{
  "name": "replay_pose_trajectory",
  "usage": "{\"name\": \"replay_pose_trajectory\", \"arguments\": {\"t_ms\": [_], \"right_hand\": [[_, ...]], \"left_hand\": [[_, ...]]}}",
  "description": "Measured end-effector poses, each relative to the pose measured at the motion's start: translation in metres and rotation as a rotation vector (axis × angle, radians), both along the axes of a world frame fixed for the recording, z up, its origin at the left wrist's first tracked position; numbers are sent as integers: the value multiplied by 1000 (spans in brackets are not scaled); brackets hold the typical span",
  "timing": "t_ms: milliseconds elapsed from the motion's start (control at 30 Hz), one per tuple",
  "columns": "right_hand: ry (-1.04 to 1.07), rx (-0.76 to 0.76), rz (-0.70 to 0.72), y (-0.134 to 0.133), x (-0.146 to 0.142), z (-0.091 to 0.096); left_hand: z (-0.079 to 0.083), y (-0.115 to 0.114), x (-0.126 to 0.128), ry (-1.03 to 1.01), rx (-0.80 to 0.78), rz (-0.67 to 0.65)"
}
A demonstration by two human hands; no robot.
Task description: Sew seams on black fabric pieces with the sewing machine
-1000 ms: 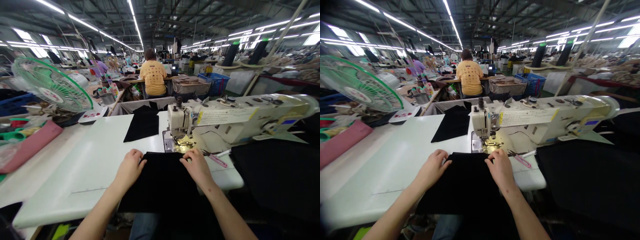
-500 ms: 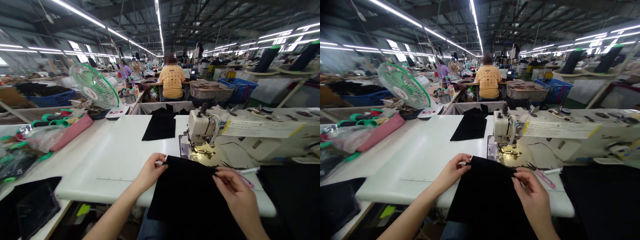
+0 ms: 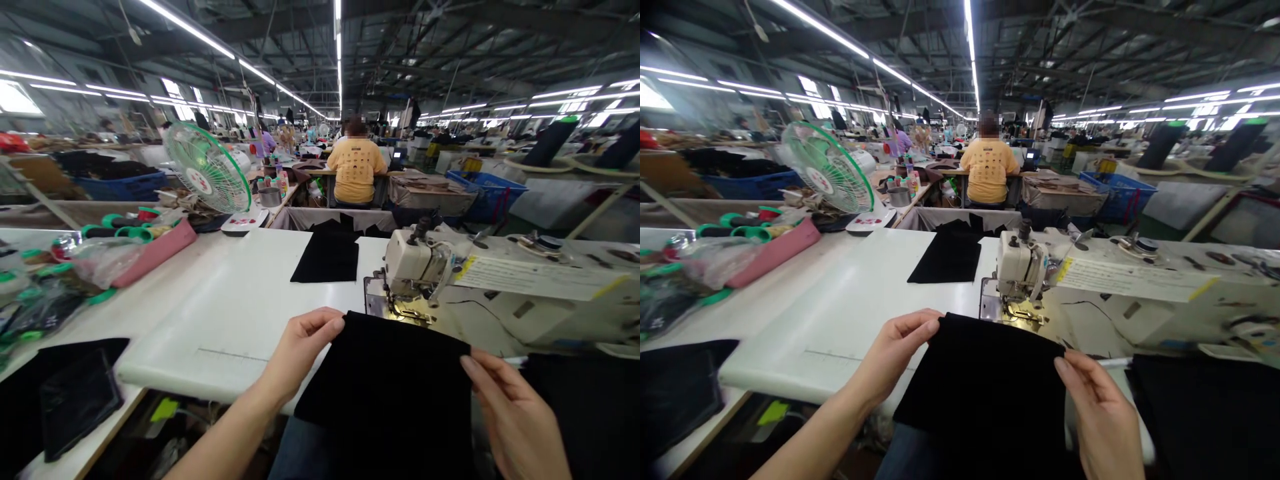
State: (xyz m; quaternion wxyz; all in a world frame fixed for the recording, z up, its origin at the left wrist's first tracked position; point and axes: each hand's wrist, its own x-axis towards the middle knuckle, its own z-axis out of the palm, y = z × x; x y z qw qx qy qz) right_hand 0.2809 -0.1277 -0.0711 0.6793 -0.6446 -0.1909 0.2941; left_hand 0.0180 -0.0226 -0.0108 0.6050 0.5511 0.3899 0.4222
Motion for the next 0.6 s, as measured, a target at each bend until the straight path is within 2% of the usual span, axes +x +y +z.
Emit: {"name": "replay_pose_trajectory", "arguments": {"t_ms": [100, 200, 433, 600], "right_hand": [[72, -36, -14, 2, -5, 5], [86, -48, -13, 1, -7, 15], [98, -24, -13, 1, -9, 34], [28, -7, 26, -3, -7, 37]], "left_hand": [[6, -4, 1, 10, 105, 89], [7, -5, 3, -6, 133, 190], [5, -5, 8, -82, -8, 278], [7, -5, 11, -102, 7, 287]]}}
